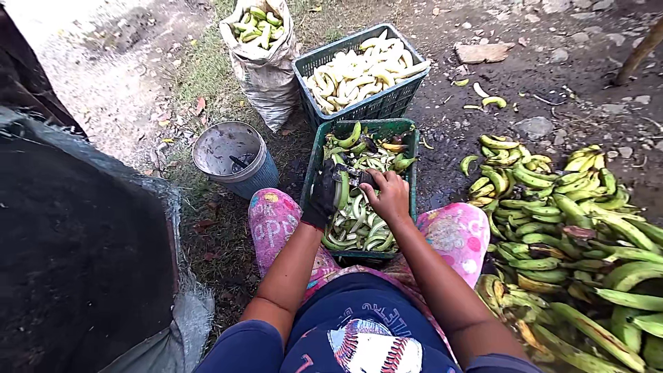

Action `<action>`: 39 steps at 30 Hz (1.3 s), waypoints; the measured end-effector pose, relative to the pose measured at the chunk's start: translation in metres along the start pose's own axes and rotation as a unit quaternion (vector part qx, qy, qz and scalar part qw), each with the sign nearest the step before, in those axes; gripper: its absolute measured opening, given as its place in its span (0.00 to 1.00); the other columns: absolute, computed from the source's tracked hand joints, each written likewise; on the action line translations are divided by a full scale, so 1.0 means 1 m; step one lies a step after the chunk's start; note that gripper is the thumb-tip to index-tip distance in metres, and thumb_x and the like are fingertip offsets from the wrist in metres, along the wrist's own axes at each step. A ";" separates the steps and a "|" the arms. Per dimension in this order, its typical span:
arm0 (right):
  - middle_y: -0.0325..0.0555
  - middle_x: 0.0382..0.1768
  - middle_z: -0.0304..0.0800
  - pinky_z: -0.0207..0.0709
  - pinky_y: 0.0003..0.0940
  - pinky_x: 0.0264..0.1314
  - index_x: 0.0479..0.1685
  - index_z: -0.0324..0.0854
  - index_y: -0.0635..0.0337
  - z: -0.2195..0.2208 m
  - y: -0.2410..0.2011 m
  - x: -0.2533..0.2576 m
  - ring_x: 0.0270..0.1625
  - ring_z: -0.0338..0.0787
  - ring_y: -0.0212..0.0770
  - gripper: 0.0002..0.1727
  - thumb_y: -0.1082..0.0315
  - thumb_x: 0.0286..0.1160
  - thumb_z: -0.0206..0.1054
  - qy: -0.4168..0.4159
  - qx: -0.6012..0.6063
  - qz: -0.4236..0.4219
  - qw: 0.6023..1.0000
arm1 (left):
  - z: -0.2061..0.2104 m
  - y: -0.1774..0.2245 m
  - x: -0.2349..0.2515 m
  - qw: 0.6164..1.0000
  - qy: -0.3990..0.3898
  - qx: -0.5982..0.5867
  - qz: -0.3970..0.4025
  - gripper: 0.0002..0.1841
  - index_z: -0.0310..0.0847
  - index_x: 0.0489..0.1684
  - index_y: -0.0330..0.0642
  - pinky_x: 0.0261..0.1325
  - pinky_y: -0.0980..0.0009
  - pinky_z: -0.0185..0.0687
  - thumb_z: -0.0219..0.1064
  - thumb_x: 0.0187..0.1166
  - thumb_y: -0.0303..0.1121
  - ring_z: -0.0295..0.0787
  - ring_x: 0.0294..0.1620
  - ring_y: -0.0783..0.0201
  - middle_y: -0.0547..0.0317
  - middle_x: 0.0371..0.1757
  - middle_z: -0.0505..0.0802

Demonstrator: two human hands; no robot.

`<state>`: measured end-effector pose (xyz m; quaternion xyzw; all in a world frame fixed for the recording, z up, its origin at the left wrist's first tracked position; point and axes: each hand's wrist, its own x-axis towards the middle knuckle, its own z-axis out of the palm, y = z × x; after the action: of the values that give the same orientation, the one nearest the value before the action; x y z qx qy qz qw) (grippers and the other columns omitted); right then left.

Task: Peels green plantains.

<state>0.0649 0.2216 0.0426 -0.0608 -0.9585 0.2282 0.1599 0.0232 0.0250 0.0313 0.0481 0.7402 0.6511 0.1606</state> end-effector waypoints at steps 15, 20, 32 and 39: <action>0.54 0.44 0.89 0.78 0.59 0.53 0.67 0.89 0.43 0.029 -0.002 -0.046 0.48 0.88 0.56 0.34 0.30 0.77 0.58 0.027 0.031 -0.118 0.992 | -0.003 -0.012 0.006 0.955 -0.035 -0.290 -0.057 0.17 0.80 0.62 0.54 0.43 0.70 0.85 0.52 0.89 0.51 0.86 0.40 0.72 0.65 0.45 0.89; 0.61 0.54 0.88 0.74 0.67 0.60 0.76 0.82 0.45 0.015 0.000 -0.008 0.58 0.87 0.64 0.34 0.34 0.86 0.49 -0.022 0.088 0.044 0.995 | 0.002 -0.011 -0.004 0.991 -0.067 -0.092 0.069 0.19 0.74 0.76 0.55 0.56 0.64 0.85 0.52 0.91 0.44 0.85 0.56 0.69 0.62 0.63 0.87; 0.52 0.45 0.89 0.75 0.61 0.58 0.64 0.91 0.42 0.012 0.027 -0.028 0.50 0.88 0.54 0.35 0.28 0.73 0.61 -0.036 0.079 -0.181 0.980 | -0.005 -0.020 0.013 0.970 -0.064 -0.233 -0.037 0.18 0.79 0.65 0.50 0.46 0.68 0.86 0.52 0.90 0.47 0.87 0.42 0.69 0.61 0.48 0.90; 0.62 0.64 0.86 0.67 0.70 0.73 0.77 0.81 0.49 0.011 0.032 0.015 0.70 0.82 0.63 0.31 0.40 0.88 0.53 -0.026 0.223 0.183 0.957 | 0.016 -0.017 0.001 0.992 -0.084 -0.070 0.061 0.19 0.75 0.75 0.53 0.58 0.60 0.85 0.56 0.87 0.40 0.86 0.57 0.66 0.57 0.62 0.87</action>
<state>0.0483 0.2483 0.0230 -0.1921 -0.8597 0.4627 0.0996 0.0298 0.0384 0.0127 0.1365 0.6722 0.7038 0.1848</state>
